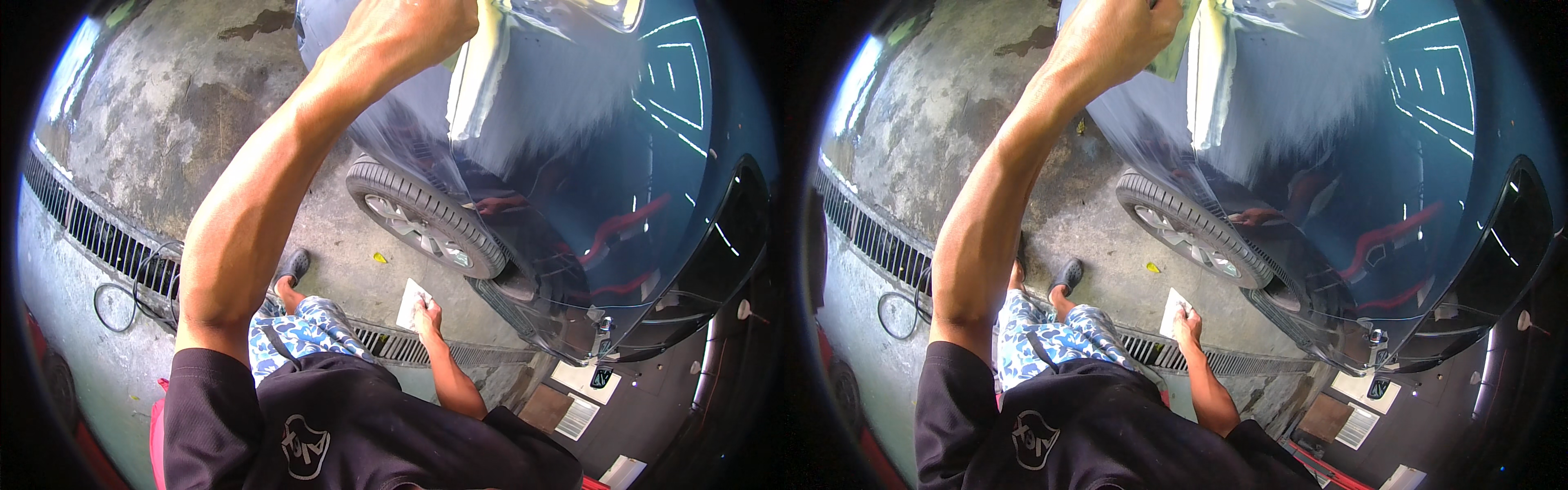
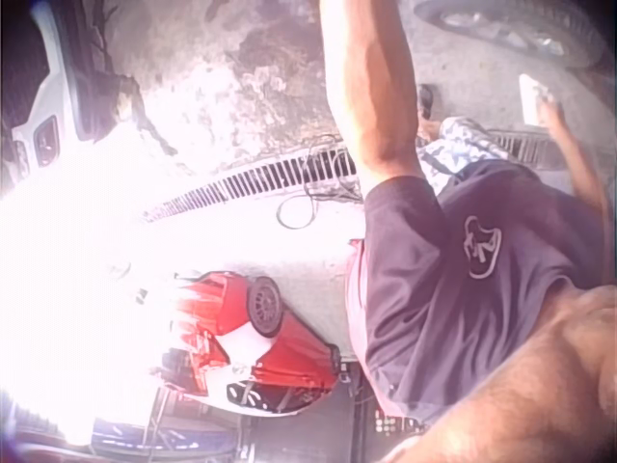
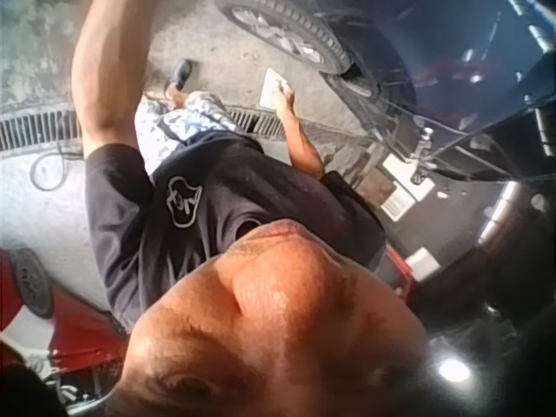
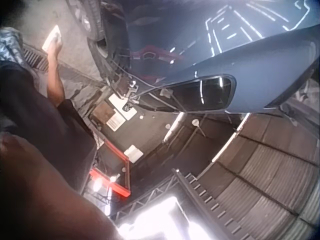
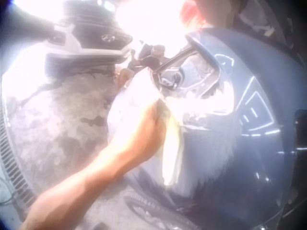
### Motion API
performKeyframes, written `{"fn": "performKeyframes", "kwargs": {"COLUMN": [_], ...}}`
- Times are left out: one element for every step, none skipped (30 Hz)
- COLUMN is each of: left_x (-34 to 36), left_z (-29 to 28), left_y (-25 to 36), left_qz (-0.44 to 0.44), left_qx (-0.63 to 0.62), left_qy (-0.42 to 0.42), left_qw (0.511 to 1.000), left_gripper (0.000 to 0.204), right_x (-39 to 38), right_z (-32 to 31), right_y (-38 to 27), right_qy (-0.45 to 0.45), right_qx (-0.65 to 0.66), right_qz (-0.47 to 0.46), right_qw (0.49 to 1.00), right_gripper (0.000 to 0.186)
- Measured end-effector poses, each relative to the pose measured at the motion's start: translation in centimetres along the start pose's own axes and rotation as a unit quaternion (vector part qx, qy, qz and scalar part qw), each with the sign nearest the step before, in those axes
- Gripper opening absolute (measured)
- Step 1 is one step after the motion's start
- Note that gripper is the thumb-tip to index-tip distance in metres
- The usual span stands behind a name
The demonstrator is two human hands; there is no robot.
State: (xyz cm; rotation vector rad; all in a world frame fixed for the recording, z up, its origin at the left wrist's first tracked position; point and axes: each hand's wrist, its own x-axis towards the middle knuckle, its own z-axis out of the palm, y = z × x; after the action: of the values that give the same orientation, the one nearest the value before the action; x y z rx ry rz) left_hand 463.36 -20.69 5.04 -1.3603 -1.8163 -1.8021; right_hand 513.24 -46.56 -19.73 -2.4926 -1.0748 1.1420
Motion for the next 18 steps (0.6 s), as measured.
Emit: {"fn": "performKeyframes", "kwargs": {"left_x": [0.0,-0.1,-0.3,-0.4,-0.7,-1.0,-1.0,-1.0,-0.9,-0.8,-1.0,-1.4,-1.5,-1.5,-1.6,-1.7,-1.8,-1.8], "left_z": [0.0,0.3,0.8,1.1,1.2,1.2,1.0,0.9,0.8,0.8,0.9,1.1,1.1,1.1,1.1,1.1,1.0,1.0], "left_y": [0.1,-0.1,-0.4,-0.4,-0.6,-0.8,-0.8,-0.7,-0.7,-0.6,-0.7,-0.8,-0.7,-0.7,-0.7,-0.7,-0.7,-0.7], "left_qz": [0.012,0.02,0.028,0.036,0.003,-0.031,-0.065,-0.074,-0.082,-0.091,-0.091,-0.09,-0.09,-0.087,-0.084,-0.082,-0.085,-0.087], "left_qx": [0.006,0.011,0.015,0.019,-0.01,-0.038,-0.066,-0.078,-0.091,-0.104,-0.117,-0.131,-0.142,-0.141,-0.139,-0.138,-0.145,-0.152], "left_qy": [0.023,0.037,0.051,0.064,0.001,-0.062,-0.125,-0.138,-0.151,-0.163,-0.153,-0.142,-0.132,-0.135,-0.138,-0.141,-0.141,-0.141], "left_qw": [1.0,0.999,0.998,0.997,1.0,0.997,0.988,0.985,0.981,0.977,0.977,0.977,0.977,0.977,0.977,0.977,0.976,0.974], "left_gripper": [0.035,0.033,0.032,0.03,0.029,0.028,0.026,0.026,0.026,0.025,0.025,0.025,0.024,0.024,0.025,0.025,0.025,0.024], "right_x": [0.0,0.0,0.0,-0.1,-0.2,-0.2,-0.2,0.0,0.1,0.4,0.8,1.1,1.3,1.4,1.5,1.3,1.1,0.9], "right_z": [-0.1,-0.1,-0.2,-0.2,-0.1,-0.1,-0.1,-0.1,-0.2,-0.2,-0.3,-0.4,-0.4,-0.5,-0.5,-0.4,-0.3,-0.2], "right_y": [0.0,-0.1,-0.1,-0.2,-0.3,-0.4,-0.2,-0.1,0.1,0.6,1.1,1.6,1.7,1.7,1.8,1.3,0.7,0.3], "right_qy": [0.0,0.0,0.0,0.004,0.008,0.011,0.01,0.008,0.007,0.003,0.0,-0.002,-0.003,-0.003,-0.003,-0.003,-0.003,-0.002], "right_qx": [0.002,0.004,0.006,-0.001,-0.009,-0.016,-0.019,-0.021,-0.023,-0.018,-0.013,-0.008,-0.007,-0.006,-0.004,-0.011,-0.018,-0.025], "right_qz": [0.003,0.006,0.009,0.01,0.01,0.011,0.008,0.006,0.003,-0.003,-0.009,-0.015,-0.019,-0.022,-0.026,-0.017,-0.007,0.003], "right_qw": [1.0,1.0,1.0,1.0,1.0,1.0,1.0,1.0,1.0,1.0,1.0,1.0,1.0,1.0,1.0,1.0,1.0,1.0], "right_gripper": [0.017,0.017,0.017,0.016,0.016,0.016,0.016,0.016,0.016,0.017,0.019,0.021,0.021,0.021,0.021,0.019,0.017,0.015]}}
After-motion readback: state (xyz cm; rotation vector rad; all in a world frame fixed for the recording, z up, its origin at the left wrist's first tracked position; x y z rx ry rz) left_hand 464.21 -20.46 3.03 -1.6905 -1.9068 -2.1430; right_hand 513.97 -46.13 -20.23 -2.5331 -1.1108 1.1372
